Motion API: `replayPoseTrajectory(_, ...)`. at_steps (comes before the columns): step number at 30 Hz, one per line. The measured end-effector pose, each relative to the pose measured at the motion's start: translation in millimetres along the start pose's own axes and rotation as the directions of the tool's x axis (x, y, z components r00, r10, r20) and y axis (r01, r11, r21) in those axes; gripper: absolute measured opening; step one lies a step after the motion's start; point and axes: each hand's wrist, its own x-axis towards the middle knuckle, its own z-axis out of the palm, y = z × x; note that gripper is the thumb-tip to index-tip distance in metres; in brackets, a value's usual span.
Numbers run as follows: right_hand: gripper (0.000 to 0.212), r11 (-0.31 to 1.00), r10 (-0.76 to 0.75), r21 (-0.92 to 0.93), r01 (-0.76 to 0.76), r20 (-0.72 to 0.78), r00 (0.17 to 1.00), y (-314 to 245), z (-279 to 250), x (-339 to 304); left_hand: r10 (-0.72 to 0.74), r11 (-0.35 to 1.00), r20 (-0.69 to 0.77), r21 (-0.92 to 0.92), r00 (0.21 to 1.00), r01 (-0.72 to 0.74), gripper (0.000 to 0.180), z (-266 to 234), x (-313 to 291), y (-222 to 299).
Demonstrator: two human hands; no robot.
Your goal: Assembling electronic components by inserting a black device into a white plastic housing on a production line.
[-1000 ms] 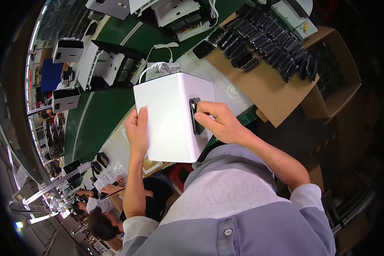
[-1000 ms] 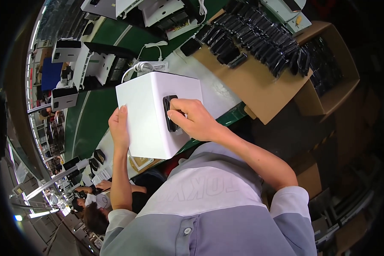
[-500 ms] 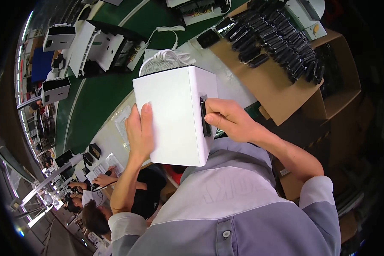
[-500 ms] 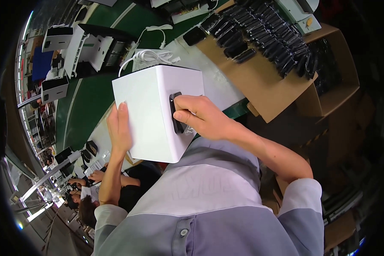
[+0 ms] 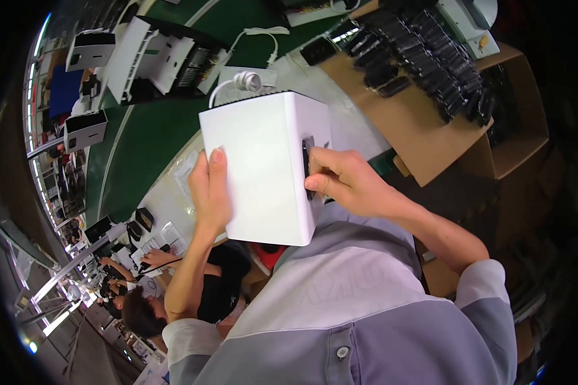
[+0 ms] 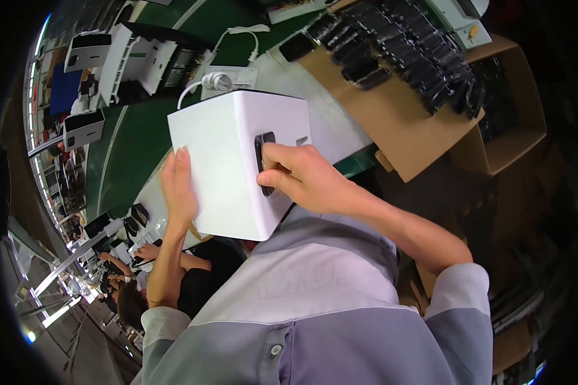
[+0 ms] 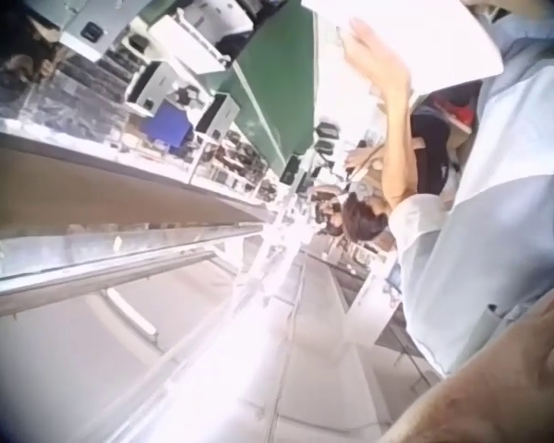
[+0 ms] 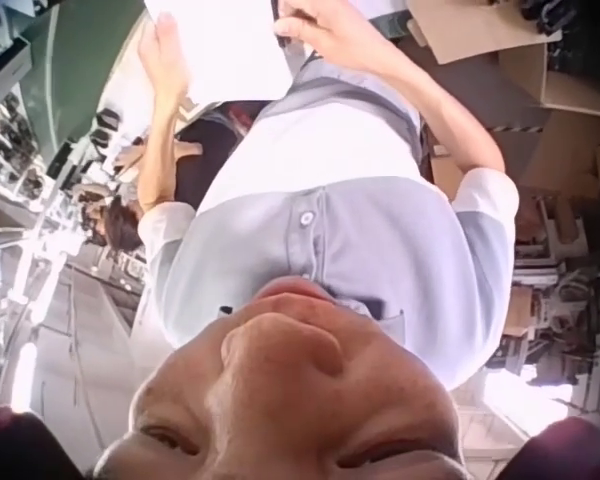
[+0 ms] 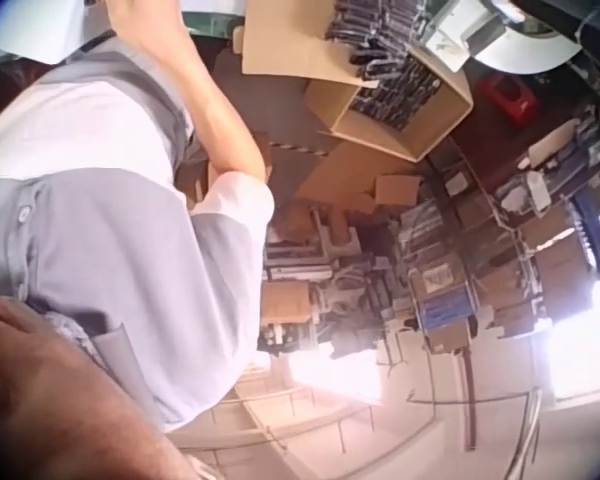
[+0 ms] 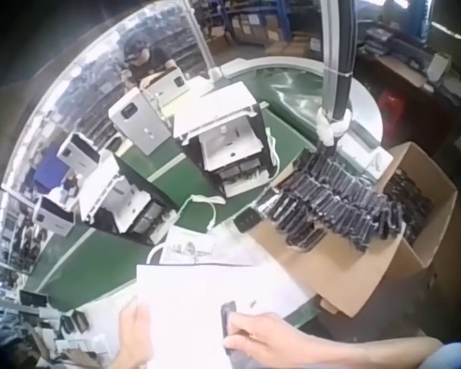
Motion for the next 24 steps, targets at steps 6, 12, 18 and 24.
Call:
replayPoseTrajectory(6, 0.028, 0.996, 0.039, 0.076, -0.041, 0.029, 0.999, 11, 1, -9, -0.041, 0.996, 0.016, -0.076, 0.999, 0.042, 0.048, 3, -5, -3)
replayPoseTrajectory(12, 0.019, 0.976, 0.204, -0.155, -0.153, 0.396, 0.895, 63, -17, -46, -0.022, 0.995, 0.02, -0.094, 1.0, 0.024, 0.045, 1, 1, -10)
replayPoseTrajectory(18, 0.053, 0.886, -0.326, -0.061, 0.459, -0.787, 0.523, 24, -49, 16, -0.054, 0.988, -0.016, -0.148, 0.998, 0.051, 0.046, 0, 4, -13)
replayPoseTrajectory(24, 0.067, 0.895, -0.278, 0.077, 0.439, -0.673, 0.685, 48, 11, 71, -0.09, 0.994, -0.081, -0.074, 0.993, 0.084, 0.038, 24, 5, -16)
